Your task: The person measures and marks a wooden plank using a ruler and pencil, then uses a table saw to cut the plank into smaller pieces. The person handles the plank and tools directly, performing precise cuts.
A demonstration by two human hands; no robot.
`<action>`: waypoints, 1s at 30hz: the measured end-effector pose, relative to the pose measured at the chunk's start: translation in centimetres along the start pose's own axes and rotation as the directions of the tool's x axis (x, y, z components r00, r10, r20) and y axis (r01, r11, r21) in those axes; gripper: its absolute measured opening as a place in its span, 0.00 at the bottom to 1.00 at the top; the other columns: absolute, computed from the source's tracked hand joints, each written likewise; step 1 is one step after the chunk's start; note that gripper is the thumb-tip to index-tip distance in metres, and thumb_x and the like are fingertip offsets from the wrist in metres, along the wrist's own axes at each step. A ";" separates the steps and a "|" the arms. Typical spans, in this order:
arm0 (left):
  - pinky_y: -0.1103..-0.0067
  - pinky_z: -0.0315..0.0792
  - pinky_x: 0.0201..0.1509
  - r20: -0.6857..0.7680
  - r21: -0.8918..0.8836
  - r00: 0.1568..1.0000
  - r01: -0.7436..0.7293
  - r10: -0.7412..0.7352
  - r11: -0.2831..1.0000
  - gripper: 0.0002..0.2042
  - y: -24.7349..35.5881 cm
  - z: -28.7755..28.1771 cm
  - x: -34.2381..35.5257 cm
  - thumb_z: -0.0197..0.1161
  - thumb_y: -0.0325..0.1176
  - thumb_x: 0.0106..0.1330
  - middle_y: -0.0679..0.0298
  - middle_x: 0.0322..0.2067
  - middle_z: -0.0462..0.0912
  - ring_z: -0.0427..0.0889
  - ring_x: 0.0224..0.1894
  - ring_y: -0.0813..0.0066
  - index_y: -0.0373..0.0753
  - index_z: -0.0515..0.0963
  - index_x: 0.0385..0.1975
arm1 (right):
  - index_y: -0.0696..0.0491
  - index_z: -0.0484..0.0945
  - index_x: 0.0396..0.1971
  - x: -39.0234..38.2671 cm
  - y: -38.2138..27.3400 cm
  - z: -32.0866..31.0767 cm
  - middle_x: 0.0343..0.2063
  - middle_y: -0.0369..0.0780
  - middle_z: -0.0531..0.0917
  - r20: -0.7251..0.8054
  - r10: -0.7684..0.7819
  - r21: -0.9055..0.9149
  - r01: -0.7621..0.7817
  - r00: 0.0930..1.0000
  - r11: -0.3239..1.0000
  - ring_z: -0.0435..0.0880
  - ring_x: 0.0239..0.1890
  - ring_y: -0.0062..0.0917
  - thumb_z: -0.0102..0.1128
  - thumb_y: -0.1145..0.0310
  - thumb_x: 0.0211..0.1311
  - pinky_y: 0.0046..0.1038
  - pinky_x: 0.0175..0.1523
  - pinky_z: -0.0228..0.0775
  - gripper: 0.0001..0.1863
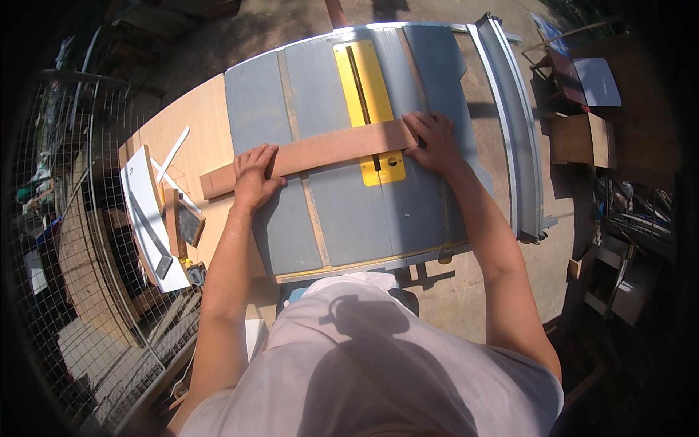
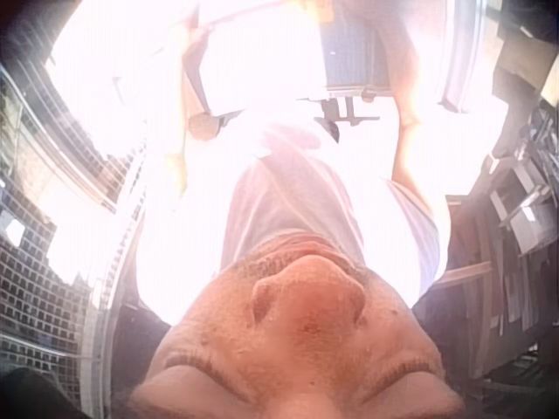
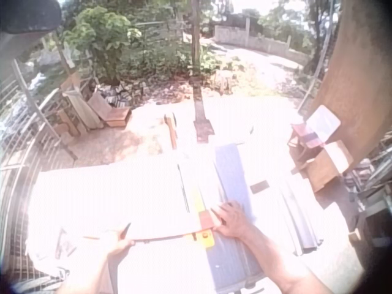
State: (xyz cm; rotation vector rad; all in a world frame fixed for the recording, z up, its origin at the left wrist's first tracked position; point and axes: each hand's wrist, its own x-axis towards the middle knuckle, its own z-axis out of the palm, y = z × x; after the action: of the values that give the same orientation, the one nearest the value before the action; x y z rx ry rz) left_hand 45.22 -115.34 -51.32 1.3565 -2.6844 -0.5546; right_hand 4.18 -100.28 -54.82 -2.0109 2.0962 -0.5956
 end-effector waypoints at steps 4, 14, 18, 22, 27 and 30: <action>0.65 0.54 0.73 0.015 -0.002 1.000 -0.008 0.008 1.000 0.41 -0.1 -0.1 0.3 0.81 0.38 0.42 0.64 0.63 0.75 0.67 0.66 0.60 0.44 0.75 0.64 | 0.42 0.72 0.67 0.1 0.3 0.2 0.62 0.31 0.76 -0.005 -0.011 -0.018 0.011 1.000 1.000 0.71 0.61 0.39 0.79 0.57 0.40 0.45 0.66 0.59 0.46; 0.60 0.52 0.73 -0.011 0.084 0.997 -0.077 0.078 0.993 0.38 -0.3 0.1 0.0 0.77 0.40 0.51 0.64 0.62 0.74 0.67 0.66 0.60 0.44 0.73 0.66 | 0.45 0.70 0.68 0.2 0.5 -0.2 0.64 0.34 0.74 0.045 -0.056 -0.075 0.059 0.997 0.995 0.70 0.61 0.41 0.76 0.54 0.45 0.46 0.66 0.58 0.46; 0.62 0.55 0.71 -0.012 0.095 0.995 -0.094 0.095 0.991 0.40 -0.3 0.2 0.0 0.77 0.40 0.49 0.60 0.61 0.74 0.68 0.64 0.57 0.40 0.72 0.66 | 0.46 0.69 0.69 0.1 1.2 -0.1 0.65 0.34 0.74 0.056 -0.104 -0.096 0.109 0.993 0.989 0.71 0.61 0.41 0.75 0.54 0.47 0.46 0.65 0.59 0.45; 0.61 0.55 0.71 0.015 0.103 0.995 -0.098 0.097 0.990 0.41 -0.4 0.1 0.1 0.78 0.40 0.47 0.60 0.61 0.74 0.68 0.64 0.58 0.40 0.72 0.66 | 0.46 0.69 0.69 -0.1 1.4 0.0 0.65 0.34 0.73 0.073 -0.084 -0.065 0.089 0.994 0.994 0.71 0.61 0.41 0.74 0.53 0.48 0.46 0.64 0.60 0.44; 0.61 0.55 0.70 0.014 0.116 0.994 -0.110 0.109 0.987 0.42 -0.6 0.3 0.0 0.78 0.40 0.46 0.61 0.61 0.73 0.68 0.64 0.58 0.41 0.71 0.67 | 0.46 0.70 0.68 0.2 1.2 -0.1 0.64 0.35 0.74 0.053 -0.093 -0.049 0.095 0.994 0.994 0.71 0.61 0.40 0.73 0.52 0.50 0.45 0.64 0.59 0.43; 0.60 0.55 0.70 0.020 0.124 0.994 -0.107 0.106 0.986 0.43 -0.6 0.3 0.1 0.78 0.41 0.47 0.61 0.61 0.73 0.68 0.64 0.58 0.41 0.71 0.67 | 0.45 0.70 0.67 0.2 1.1 -0.1 0.64 0.34 0.74 0.061 -0.072 -0.042 0.075 0.996 0.996 0.71 0.61 0.40 0.73 0.52 0.50 0.45 0.64 0.59 0.42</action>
State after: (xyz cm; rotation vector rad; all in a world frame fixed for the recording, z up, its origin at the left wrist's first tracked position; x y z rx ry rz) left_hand 45.54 -115.66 -51.84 1.2308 -2.8250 -0.3924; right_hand 3.11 -100.46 -55.10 -2.1104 2.0269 -0.4980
